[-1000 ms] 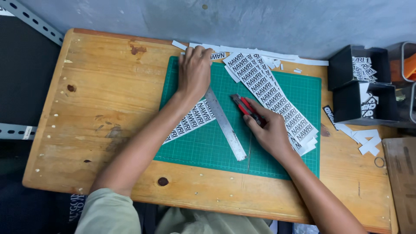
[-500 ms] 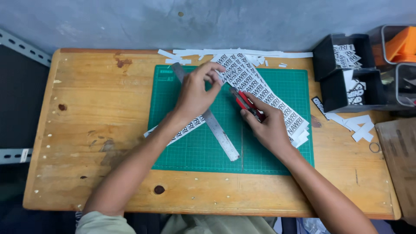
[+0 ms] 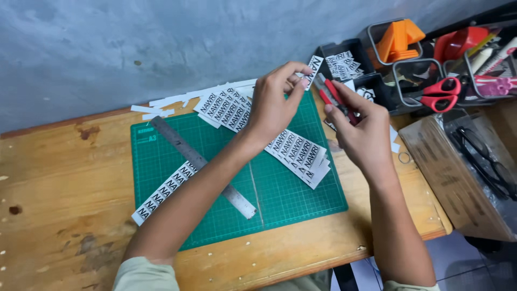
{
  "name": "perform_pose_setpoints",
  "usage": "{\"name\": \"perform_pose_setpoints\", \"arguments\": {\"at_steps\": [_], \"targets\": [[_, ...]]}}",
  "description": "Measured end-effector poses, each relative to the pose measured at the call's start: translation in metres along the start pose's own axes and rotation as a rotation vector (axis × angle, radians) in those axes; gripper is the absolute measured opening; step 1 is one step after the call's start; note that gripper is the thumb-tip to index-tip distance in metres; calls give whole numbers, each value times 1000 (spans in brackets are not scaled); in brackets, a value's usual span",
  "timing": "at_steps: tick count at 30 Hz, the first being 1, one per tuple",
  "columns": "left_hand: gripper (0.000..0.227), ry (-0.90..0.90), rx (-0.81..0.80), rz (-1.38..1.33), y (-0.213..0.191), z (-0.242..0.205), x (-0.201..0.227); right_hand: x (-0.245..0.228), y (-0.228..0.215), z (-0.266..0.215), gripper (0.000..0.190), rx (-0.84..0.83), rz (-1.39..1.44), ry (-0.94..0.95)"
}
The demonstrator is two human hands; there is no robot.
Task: The person uses a ruler and a utility knife to cut a sheet of printed paper into smaller rectangular pieces on a green cutting mat. The cut pieces are stacked on the table as the task progresses.
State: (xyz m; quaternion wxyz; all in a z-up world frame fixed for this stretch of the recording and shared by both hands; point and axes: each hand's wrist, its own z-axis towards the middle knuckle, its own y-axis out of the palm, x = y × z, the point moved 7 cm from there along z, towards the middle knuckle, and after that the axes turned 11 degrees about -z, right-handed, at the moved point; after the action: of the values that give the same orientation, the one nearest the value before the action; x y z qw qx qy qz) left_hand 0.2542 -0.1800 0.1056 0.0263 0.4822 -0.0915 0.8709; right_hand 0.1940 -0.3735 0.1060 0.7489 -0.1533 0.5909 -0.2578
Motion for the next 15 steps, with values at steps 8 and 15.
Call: {"name": "perform_pose_setpoints", "arguments": {"at_steps": [8,15], "targets": [[17,-146,-88,123,83,47,-73,58,-44,20,46,99,-310,41],[16,-210,-218,417,73,57,-63,40,-49,14,46,151,-383,-42]]}}
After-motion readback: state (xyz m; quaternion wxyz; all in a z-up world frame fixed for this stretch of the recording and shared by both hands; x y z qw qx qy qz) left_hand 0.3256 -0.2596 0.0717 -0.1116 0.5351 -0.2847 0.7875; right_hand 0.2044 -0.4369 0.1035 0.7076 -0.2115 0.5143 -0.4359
